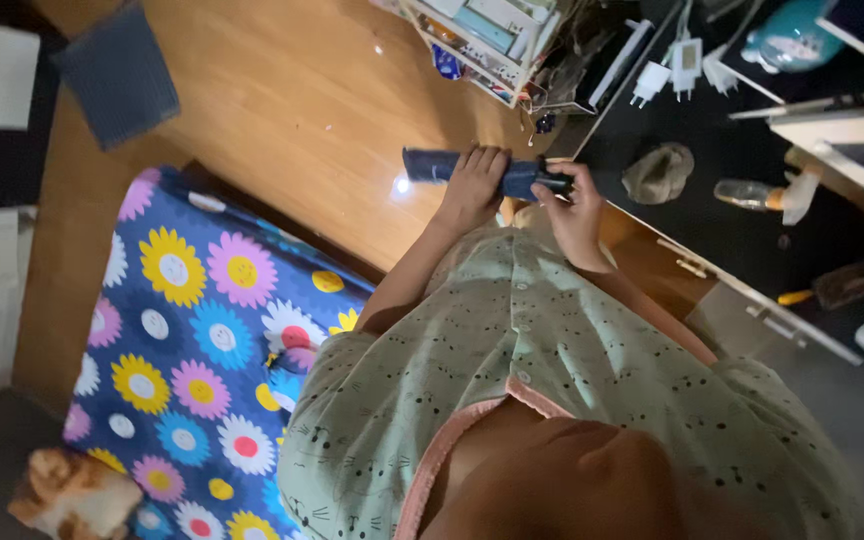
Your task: The person cleans various electronic items and a plush toy by hand using a cloth, including wiping a watch box, a power adapter, a cable, and the plush animal.
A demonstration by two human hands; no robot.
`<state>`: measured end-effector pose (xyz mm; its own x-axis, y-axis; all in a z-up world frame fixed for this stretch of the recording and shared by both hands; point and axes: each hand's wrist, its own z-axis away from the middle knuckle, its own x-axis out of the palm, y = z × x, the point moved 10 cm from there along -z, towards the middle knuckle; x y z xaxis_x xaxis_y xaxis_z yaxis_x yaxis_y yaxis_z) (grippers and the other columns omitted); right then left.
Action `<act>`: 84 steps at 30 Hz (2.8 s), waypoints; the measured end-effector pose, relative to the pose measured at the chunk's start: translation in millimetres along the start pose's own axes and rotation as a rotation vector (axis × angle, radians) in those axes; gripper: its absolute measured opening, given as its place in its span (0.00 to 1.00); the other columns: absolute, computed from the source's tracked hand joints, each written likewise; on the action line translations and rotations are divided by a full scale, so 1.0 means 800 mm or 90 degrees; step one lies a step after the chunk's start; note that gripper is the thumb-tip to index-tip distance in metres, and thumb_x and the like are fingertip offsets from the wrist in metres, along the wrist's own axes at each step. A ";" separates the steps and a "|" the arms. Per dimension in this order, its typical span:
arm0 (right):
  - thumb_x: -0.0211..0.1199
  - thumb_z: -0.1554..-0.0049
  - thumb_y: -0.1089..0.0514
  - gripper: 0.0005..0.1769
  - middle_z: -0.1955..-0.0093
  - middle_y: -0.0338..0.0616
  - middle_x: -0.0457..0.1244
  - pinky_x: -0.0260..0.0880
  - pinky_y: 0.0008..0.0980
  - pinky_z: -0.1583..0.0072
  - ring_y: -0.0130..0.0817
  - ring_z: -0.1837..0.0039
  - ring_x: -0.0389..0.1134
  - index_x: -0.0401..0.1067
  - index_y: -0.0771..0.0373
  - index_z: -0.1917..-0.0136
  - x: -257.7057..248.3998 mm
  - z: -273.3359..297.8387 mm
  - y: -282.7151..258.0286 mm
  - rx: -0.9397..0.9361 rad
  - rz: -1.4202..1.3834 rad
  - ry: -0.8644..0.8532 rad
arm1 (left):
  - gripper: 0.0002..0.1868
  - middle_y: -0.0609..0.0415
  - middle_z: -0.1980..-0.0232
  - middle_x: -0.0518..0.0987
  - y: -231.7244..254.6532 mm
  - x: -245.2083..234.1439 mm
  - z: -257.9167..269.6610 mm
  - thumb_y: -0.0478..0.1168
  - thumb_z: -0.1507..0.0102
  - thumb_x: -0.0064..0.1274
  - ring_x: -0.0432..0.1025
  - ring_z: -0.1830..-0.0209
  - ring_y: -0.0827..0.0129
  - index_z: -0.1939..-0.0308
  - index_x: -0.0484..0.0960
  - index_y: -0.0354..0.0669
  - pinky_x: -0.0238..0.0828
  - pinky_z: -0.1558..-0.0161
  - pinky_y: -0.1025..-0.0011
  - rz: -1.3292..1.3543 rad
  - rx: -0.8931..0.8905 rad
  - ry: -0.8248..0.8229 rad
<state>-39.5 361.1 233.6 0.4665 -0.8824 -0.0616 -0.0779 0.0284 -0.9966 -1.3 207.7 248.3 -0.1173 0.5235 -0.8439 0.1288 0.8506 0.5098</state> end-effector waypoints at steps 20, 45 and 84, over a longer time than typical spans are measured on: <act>0.71 0.40 0.63 0.16 0.45 0.41 0.64 0.74 0.31 0.50 0.32 0.45 0.66 0.69 0.61 0.41 0.149 -0.092 0.332 0.285 -0.372 0.600 | 0.41 0.35 0.21 0.57 -0.321 0.038 -0.024 0.45 0.33 0.56 0.46 0.18 0.38 0.22 0.53 0.34 0.42 0.21 0.47 0.177 -0.185 -0.001; 0.58 0.34 0.60 0.19 0.42 0.48 0.61 0.70 0.44 0.40 0.39 0.43 0.64 0.61 0.72 0.34 0.164 -0.175 0.592 0.310 -0.399 0.759 | 0.17 0.47 0.33 0.77 -0.530 0.331 -0.044 0.45 0.27 0.44 0.71 0.33 0.56 0.35 0.76 0.48 0.65 0.31 0.60 0.024 -0.152 -0.411; 0.55 0.33 0.71 0.32 0.18 0.54 0.52 0.54 0.37 0.20 0.41 0.18 0.54 0.51 0.70 0.19 0.210 -0.048 0.320 0.206 -0.110 0.593 | 0.34 0.43 0.15 0.49 -0.342 0.135 -0.018 0.42 0.26 0.44 0.38 0.13 0.45 0.18 0.50 0.41 0.30 0.18 0.44 0.159 -0.029 -0.231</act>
<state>-14.7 202.2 -29.4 -0.4387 -0.8985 0.0157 0.2342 -0.1311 -0.9633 -63.2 32.1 20.0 0.2657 0.6692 -0.6939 0.0648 0.7058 0.7054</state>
